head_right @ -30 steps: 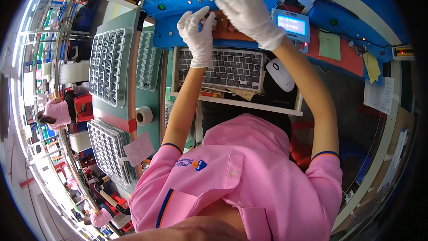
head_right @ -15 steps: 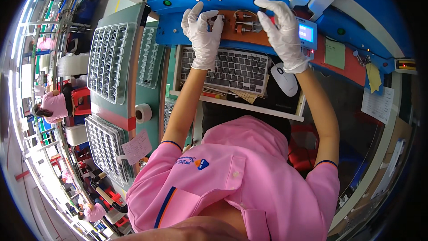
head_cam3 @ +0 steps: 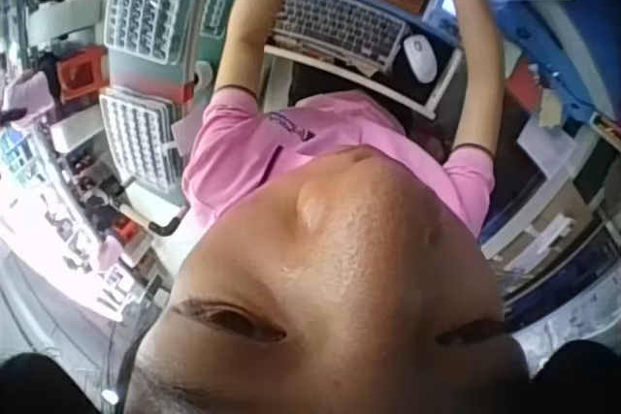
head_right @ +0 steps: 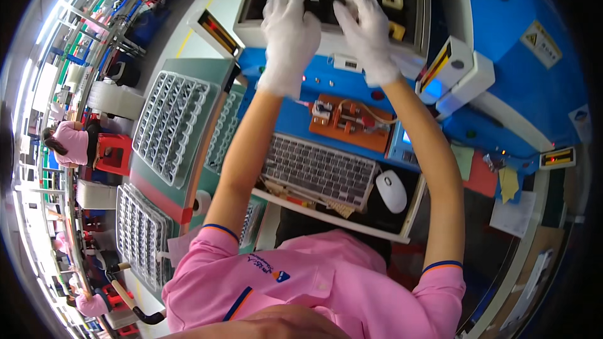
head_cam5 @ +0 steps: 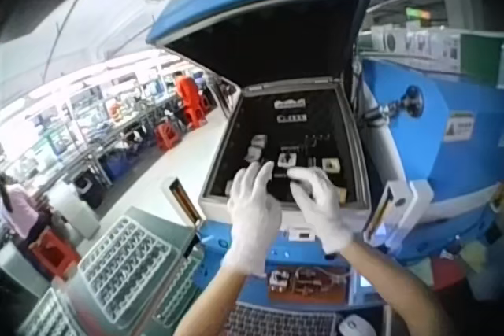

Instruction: Operating an electronics assembly station by placing circuit boards into testing equipment and managing component trays.

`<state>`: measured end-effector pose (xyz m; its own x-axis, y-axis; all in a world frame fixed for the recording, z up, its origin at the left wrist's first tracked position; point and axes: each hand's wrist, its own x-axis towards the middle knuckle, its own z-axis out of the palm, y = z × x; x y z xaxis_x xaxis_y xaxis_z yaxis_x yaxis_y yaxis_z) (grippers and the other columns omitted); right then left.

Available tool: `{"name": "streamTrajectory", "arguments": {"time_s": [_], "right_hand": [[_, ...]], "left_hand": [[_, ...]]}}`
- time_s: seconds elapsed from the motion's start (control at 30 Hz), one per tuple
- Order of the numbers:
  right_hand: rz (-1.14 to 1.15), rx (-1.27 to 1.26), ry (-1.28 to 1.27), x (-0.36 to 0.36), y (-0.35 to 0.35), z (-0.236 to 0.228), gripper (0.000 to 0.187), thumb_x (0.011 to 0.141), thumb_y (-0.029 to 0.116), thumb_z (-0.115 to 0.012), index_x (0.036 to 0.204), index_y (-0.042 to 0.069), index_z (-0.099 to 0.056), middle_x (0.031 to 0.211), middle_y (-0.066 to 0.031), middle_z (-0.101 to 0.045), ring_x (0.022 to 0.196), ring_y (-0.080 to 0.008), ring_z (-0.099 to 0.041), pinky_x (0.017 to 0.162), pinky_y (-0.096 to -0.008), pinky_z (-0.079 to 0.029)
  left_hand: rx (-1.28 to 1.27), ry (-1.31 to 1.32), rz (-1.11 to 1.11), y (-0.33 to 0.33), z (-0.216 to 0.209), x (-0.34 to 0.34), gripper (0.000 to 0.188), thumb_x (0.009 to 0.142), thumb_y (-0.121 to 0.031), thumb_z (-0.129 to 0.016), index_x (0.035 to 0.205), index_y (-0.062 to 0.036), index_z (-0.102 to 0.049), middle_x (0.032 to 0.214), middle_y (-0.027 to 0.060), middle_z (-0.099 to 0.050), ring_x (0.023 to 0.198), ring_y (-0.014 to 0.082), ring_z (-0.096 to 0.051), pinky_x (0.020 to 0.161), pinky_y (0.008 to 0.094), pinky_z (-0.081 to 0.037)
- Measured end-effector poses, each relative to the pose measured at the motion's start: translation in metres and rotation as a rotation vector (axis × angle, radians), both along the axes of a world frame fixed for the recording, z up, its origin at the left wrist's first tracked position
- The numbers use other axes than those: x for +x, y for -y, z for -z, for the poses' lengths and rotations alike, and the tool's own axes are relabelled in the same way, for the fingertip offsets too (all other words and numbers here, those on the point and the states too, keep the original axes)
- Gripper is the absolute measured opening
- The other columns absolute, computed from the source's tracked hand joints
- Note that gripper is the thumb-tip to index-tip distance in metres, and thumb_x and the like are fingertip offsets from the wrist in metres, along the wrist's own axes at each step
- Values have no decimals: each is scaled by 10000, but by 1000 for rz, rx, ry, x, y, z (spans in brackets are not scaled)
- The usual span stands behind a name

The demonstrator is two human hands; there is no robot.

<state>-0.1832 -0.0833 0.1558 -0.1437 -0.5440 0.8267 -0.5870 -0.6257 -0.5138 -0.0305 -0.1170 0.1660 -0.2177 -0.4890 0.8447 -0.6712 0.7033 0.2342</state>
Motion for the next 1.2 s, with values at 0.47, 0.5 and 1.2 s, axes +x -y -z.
{"name": "streamTrajectory", "arguments": {"time_s": [0.47,0.5,1.2], "right_hand": [[295,305,-56,-77,173,28,204,907,91,-648,1106,45,-647,1159,-163,-620,1004,-325,-639,877,-372,-526],[212,409,1,-76,173,26,204,907,85,-647,1105,38,-644,1160,-160,-619,995,-312,-645,863,-358,-530],[363,488,-423,-37,135,-7,451,895,44,-586,1337,131,-579,1307,-104,-612,1181,-340,-552,1011,-421,-445]], "left_hand": [[302,406,-26,153,9,-97,149,840,-158,-657,974,-107,-695,1008,128,-693,894,296,-699,787,444,-539],[360,270,-8,154,9,-95,146,827,-139,-679,967,-99,-690,985,130,-683,893,314,-693,797,439,-541],[176,-600,364,99,-22,-65,220,879,-138,-674,1067,-24,-663,1155,147,-644,1055,340,-625,966,407,-491]]}}
